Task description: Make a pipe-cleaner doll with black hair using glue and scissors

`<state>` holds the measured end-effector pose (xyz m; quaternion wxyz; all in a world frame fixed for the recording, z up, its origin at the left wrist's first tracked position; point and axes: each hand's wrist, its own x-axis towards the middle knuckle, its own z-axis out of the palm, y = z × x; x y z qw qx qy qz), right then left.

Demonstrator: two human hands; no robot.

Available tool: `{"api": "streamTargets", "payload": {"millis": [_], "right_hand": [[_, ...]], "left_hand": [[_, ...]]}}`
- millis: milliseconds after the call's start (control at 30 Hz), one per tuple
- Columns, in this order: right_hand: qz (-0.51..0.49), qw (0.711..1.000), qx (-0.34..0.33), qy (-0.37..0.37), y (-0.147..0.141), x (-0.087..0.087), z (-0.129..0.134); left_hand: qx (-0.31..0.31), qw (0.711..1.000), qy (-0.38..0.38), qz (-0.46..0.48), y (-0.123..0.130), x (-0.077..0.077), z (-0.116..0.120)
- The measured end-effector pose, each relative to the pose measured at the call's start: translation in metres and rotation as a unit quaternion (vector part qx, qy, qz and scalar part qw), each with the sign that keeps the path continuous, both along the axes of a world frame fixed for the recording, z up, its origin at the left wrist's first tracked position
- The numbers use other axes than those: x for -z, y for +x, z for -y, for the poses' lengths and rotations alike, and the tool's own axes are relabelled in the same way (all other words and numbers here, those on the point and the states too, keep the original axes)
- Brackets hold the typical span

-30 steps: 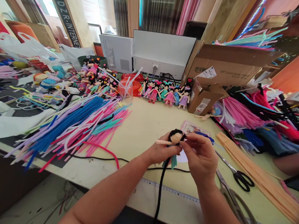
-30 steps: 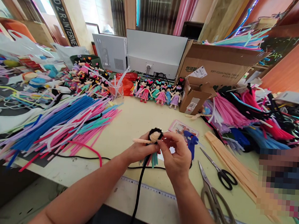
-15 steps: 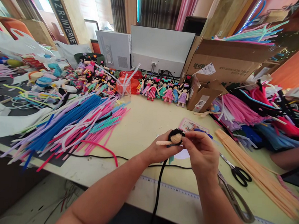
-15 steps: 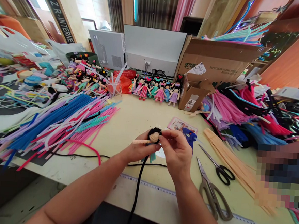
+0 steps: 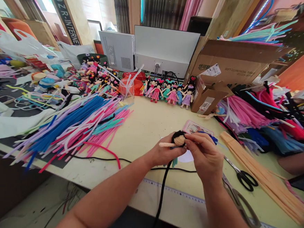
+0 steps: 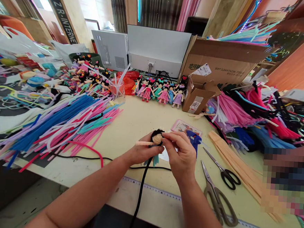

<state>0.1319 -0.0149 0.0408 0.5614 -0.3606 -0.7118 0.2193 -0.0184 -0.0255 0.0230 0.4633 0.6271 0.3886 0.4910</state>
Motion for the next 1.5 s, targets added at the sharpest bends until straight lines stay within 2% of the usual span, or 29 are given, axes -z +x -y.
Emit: {"api": "streamTargets", "payload": {"millis": [167, 433, 900, 1167, 1500], "right_hand": [[0.011, 0.997, -0.057, -0.044, 0.006, 0.003, -0.005], [0.025, 0.994, -0.086, -0.056, 0.010, 0.001, -0.007], [0.136, 0.990, -0.032, 0.020, 0.015, -0.008, -0.008], [0.163, 0.986, -0.006, 0.039, 0.016, -0.007, -0.010], [0.177, 0.983, -0.019, 0.037, 0.017, -0.007, -0.012]], "left_hand": [[0.014, 1.000, -0.011, 0.018, -0.001, 0.001, -0.001], [0.025, 0.999, -0.023, 0.006, -0.002, -0.003, -0.002], [0.061, 0.995, -0.081, 0.007, -0.008, -0.005, -0.003], [0.088, 0.990, -0.111, 0.015, -0.009, -0.003, -0.004], [0.101, 0.987, -0.124, -0.019, -0.014, -0.002, -0.005]]}}
